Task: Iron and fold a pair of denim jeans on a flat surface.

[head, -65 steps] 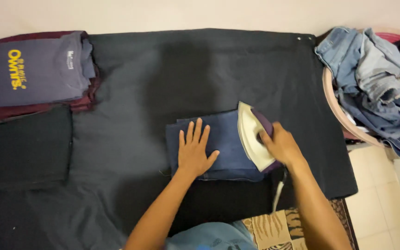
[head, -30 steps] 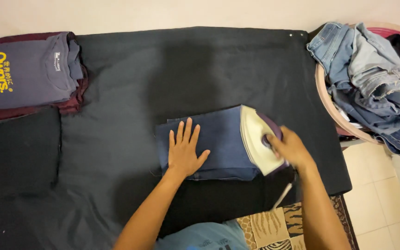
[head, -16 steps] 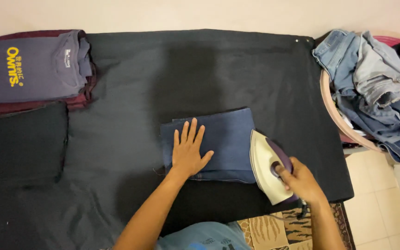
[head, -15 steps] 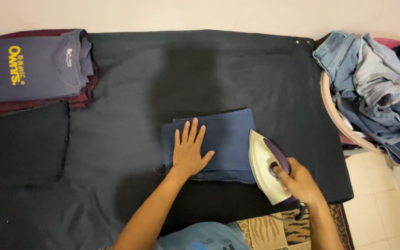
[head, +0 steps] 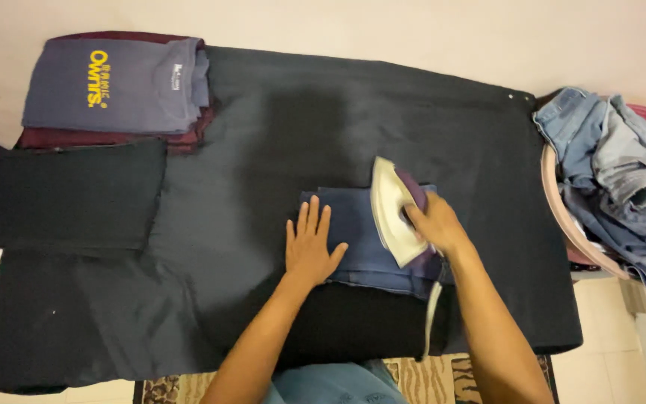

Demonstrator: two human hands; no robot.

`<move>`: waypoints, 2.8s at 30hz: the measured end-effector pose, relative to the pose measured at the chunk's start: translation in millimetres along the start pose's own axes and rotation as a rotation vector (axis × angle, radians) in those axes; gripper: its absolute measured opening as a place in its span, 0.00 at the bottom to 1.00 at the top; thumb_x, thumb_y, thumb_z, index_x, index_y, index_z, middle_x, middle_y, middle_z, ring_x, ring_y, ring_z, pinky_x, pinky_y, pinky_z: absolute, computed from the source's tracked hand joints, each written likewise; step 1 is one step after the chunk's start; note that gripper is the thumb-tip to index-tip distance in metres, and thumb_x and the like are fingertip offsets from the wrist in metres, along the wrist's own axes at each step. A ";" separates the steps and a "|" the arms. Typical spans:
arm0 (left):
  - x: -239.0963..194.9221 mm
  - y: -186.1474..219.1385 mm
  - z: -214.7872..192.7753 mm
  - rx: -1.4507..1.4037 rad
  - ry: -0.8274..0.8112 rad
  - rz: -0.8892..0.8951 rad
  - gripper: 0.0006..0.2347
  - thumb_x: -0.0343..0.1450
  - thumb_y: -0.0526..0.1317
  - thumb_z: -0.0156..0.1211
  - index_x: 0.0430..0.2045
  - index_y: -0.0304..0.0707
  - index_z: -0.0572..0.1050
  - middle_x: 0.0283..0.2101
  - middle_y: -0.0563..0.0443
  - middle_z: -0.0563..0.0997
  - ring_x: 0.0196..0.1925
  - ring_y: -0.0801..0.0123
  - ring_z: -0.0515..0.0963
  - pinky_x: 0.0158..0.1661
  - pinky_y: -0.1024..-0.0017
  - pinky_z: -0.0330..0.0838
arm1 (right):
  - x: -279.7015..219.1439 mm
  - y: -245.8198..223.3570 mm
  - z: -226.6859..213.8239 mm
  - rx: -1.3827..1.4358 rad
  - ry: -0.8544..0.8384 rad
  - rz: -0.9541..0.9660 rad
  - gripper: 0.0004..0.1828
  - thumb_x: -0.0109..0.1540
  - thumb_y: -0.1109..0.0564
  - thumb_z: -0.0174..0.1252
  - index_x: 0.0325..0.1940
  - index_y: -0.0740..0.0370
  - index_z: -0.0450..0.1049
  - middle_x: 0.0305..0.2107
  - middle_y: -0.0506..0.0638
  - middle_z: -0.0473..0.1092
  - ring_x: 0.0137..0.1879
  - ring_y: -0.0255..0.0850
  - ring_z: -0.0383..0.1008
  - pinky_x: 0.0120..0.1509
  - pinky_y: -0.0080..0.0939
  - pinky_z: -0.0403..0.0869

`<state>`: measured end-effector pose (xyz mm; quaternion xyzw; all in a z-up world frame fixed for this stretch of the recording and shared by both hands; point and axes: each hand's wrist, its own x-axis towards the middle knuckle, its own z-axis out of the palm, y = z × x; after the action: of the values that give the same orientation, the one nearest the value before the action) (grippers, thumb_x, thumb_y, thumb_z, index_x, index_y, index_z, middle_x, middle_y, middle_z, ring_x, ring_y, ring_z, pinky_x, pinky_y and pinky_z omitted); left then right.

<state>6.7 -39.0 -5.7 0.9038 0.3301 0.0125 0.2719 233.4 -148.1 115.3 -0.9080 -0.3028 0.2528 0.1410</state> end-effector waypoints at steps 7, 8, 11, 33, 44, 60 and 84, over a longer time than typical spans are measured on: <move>0.1 -3.5 0.5 -0.028 0.009 0.040 0.38 0.72 0.58 0.52 0.74 0.40 0.48 0.79 0.38 0.38 0.80 0.46 0.38 0.69 0.36 0.41 | -12.6 -12.1 7.2 0.071 0.021 0.046 0.23 0.60 0.46 0.57 0.41 0.72 0.76 0.26 0.71 0.76 0.47 0.67 0.78 0.50 0.62 0.71; 0.0 -2.8 -1.6 -0.034 -0.009 0.037 0.38 0.72 0.59 0.50 0.74 0.39 0.47 0.79 0.38 0.37 0.80 0.46 0.37 0.69 0.36 0.40 | 1.7 -15.8 9.7 0.067 0.045 0.025 0.24 0.60 0.43 0.58 0.42 0.69 0.76 0.28 0.70 0.76 0.48 0.64 0.78 0.50 0.61 0.72; -0.1 -0.8 -5.0 -0.037 -0.037 0.028 0.38 0.72 0.59 0.49 0.74 0.39 0.48 0.79 0.38 0.37 0.80 0.47 0.36 0.70 0.36 0.39 | 16.3 -20.4 10.4 0.038 0.067 0.001 0.26 0.60 0.41 0.57 0.44 0.70 0.76 0.33 0.71 0.76 0.51 0.65 0.77 0.51 0.62 0.71; -29.3 -59.3 33.7 -0.251 0.251 0.015 0.30 0.74 0.52 0.51 0.67 0.30 0.61 0.75 0.33 0.54 0.78 0.43 0.49 0.70 0.44 0.41 | -25.9 -85.2 46.3 0.004 0.042 0.053 0.25 0.64 0.43 0.57 0.46 0.72 0.75 0.31 0.72 0.76 0.48 0.68 0.78 0.49 0.63 0.72; -28.1 -60.6 33.2 -0.229 0.392 0.062 0.27 0.73 0.51 0.53 0.64 0.31 0.65 0.74 0.32 0.58 0.76 0.40 0.54 0.68 0.44 0.46 | -25.1 -95.6 40.2 -0.067 -0.026 0.085 0.27 0.63 0.42 0.56 0.49 0.71 0.75 0.36 0.73 0.76 0.53 0.69 0.76 0.53 0.65 0.71; -29.7 -60.2 24.5 -0.240 0.408 0.095 0.26 0.72 0.50 0.53 0.60 0.26 0.68 0.71 0.28 0.61 0.75 0.38 0.57 0.68 0.43 0.49 | 15.2 -124.8 62.7 -0.133 -0.001 -0.026 0.29 0.65 0.39 0.54 0.56 0.68 0.70 0.41 0.73 0.75 0.56 0.69 0.75 0.54 0.66 0.73; -54.2 -81.7 26.6 -0.565 0.743 0.206 0.27 0.79 0.51 0.35 0.63 0.22 0.62 0.68 0.27 0.64 0.70 0.36 0.64 0.67 0.50 0.57 | -80.3 -187.5 67.6 -0.080 -0.130 0.051 0.29 0.68 0.48 0.47 0.62 0.78 0.64 0.52 0.83 0.69 0.64 0.75 0.68 0.67 0.70 0.66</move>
<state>-78.5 -32.7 -60.7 0.7568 0.2974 0.4510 0.3679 51.5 -45.4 165.7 -0.9020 -0.2978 0.3026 0.0782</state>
